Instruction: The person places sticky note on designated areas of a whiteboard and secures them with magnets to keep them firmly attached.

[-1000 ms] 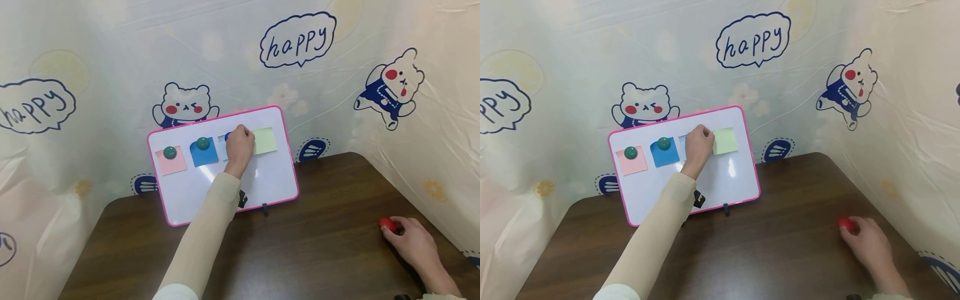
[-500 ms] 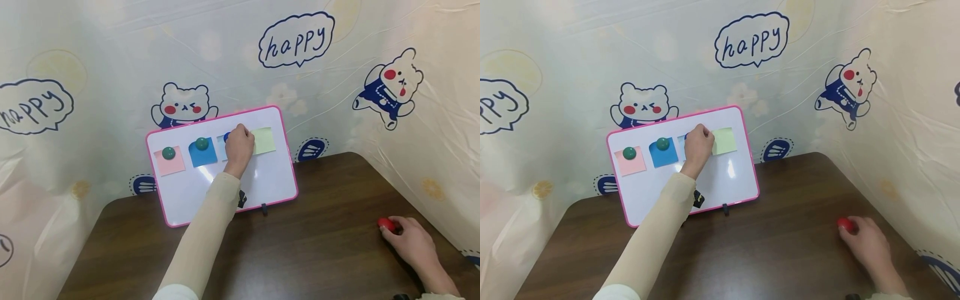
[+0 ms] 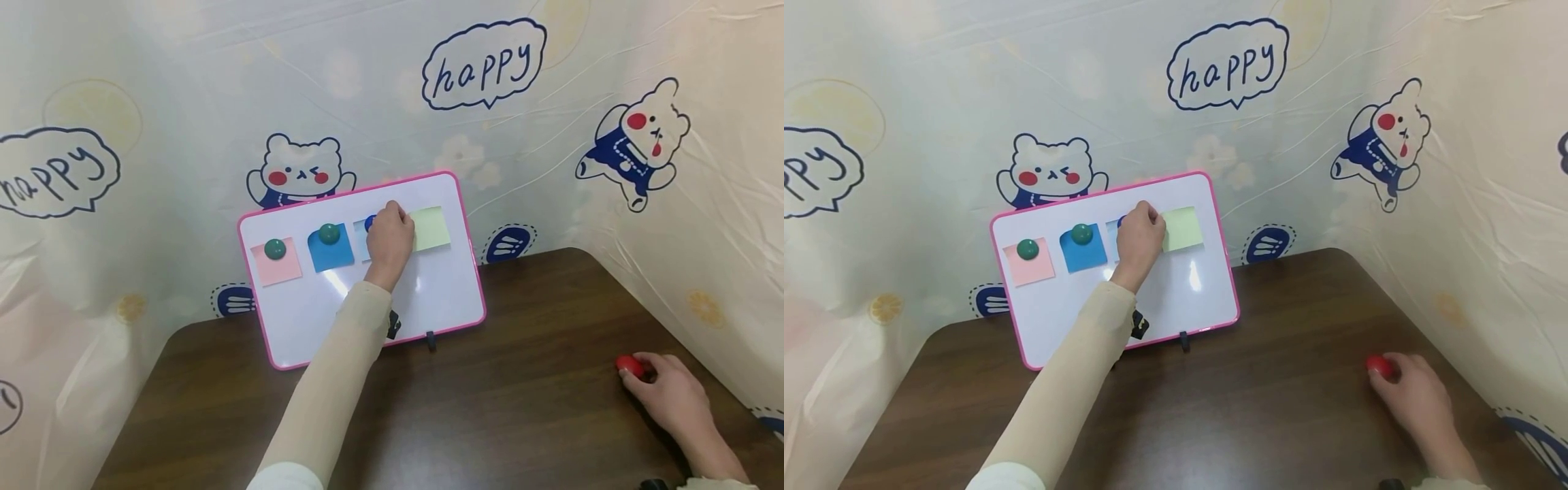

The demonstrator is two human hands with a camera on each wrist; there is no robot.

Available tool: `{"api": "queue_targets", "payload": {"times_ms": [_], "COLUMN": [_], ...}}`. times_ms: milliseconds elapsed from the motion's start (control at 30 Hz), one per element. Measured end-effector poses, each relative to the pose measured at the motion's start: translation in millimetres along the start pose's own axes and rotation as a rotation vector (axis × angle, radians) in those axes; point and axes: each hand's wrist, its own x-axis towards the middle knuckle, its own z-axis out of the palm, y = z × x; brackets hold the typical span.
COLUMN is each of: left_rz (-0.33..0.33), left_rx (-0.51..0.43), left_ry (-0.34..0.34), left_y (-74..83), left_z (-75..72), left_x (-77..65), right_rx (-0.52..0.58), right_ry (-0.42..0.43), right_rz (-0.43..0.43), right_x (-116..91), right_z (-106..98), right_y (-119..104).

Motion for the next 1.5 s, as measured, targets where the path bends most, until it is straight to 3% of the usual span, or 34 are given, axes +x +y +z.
{"api": "queue_targets", "payload": {"times_ms": [767,1500], "left_rz": [0.083,0.079], "left_rx": [0.036,0.053], "left_ry": [0.029,0.032], "left_y": [-4.4,-4.0], "left_z": [2.4,0.8], "left_x": [2.4,1.1], "right_rx": [0.001,0.000], "right_ry": [-0.009,-0.012], "right_rz": [-0.002,0.013], "right_x": [1.3,1.5], "right_z": [-0.3,-1.5], "right_y": [-0.2,-1.9]}}
